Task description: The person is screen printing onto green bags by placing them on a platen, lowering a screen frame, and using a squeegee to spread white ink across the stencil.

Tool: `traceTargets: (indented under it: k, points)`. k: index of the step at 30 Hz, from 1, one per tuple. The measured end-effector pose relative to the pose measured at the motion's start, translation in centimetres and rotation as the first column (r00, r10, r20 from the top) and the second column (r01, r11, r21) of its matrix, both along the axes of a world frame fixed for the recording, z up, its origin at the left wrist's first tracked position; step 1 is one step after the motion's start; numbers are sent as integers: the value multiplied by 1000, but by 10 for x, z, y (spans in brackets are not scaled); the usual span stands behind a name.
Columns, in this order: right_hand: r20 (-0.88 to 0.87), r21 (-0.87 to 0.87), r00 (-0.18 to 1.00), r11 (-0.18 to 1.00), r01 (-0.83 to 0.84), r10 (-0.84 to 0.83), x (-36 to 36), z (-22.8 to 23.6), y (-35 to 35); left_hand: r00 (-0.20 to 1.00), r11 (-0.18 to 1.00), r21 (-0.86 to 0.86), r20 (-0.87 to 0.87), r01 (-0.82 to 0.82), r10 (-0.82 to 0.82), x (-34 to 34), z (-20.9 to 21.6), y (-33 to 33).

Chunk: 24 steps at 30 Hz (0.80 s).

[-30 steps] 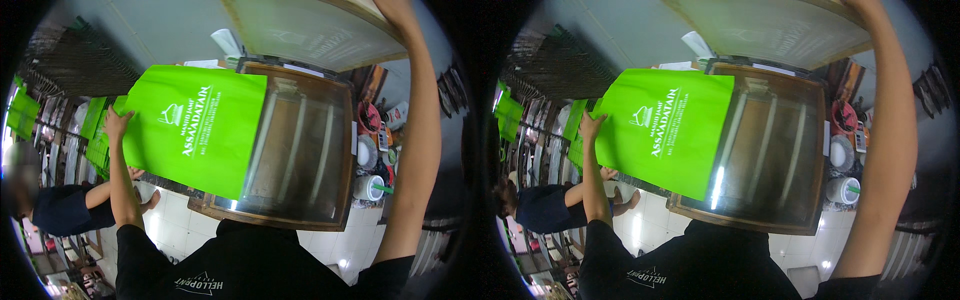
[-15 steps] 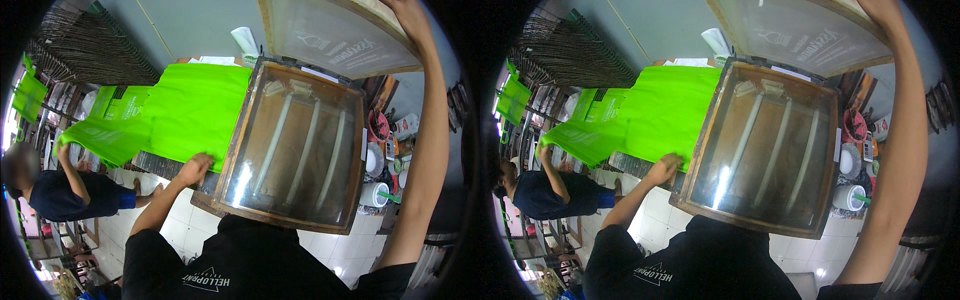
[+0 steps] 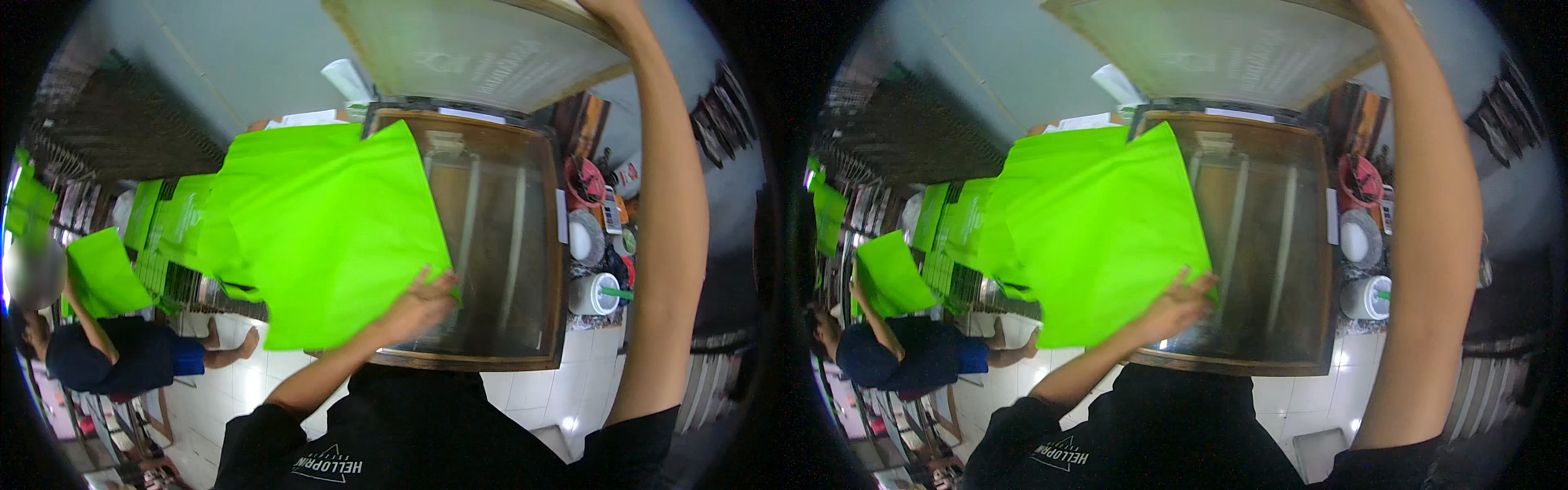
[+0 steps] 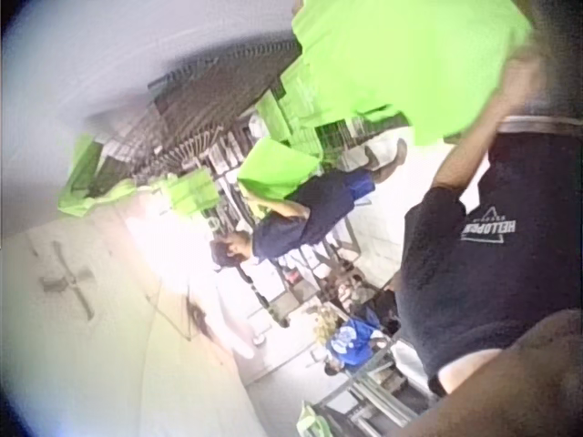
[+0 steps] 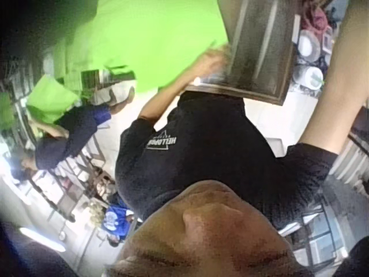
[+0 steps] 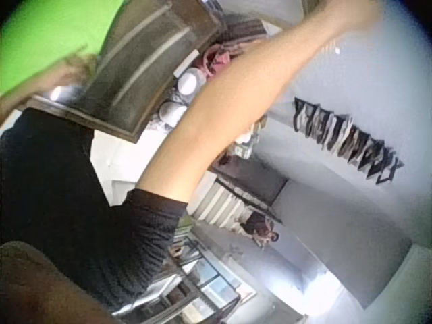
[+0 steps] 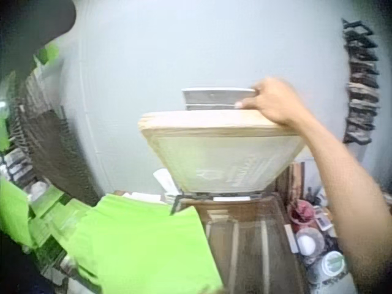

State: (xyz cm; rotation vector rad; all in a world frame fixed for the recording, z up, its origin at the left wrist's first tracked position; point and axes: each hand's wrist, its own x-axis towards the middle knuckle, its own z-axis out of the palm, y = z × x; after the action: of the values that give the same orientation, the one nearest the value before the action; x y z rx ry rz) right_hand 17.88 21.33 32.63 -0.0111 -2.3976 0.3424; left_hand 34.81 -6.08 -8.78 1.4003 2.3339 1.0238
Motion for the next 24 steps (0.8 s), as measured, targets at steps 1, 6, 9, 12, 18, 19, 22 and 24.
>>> traceTargets:
  k: [1, 6, 9, 12, 18, 19, 22, 24]
  points:
    - [-24, 55, 1000, 998, -14, 15, -4, 0, 1, 999, 999, 27, -12, 44, -44, 16, -1, 23]
    - [-36, 201, 999, 979, -22, 30, -28, 3, 25, 982, 980, 67, 5, 187, -187, 50, 8, 117]
    - [-144, 194, 984, 978, -80, 109, -28, -6, 32, 926, 998, 49, 377, -34, 13, 7, 51, 142]
    - [-83, 175, 991, 981, -89, 105, -16, 1, 25, 873, 878, 195, -142, -437, 466, -106, 33, 159]
    - [-28, 163, 999, 986, -22, 27, -16, 4, 23, 878, 770, -430, -148, -471, 455, -194, 25, 203]
    - [-47, 173, 998, 984, -38, 46, -22, 3, 26, 891, 782, -433, -141, -447, 431, -198, 23, 218]
    - [-57, 189, 998, 982, -29, 40, -33, 3, 32, 921, 807, -451, -103, -381, 377, -210, 23, 264]
    - [2, 172, 999, 984, 39, -40, -22, 6, 24, 928, 813, -454, -94, -363, 362, -216, 23, 285]
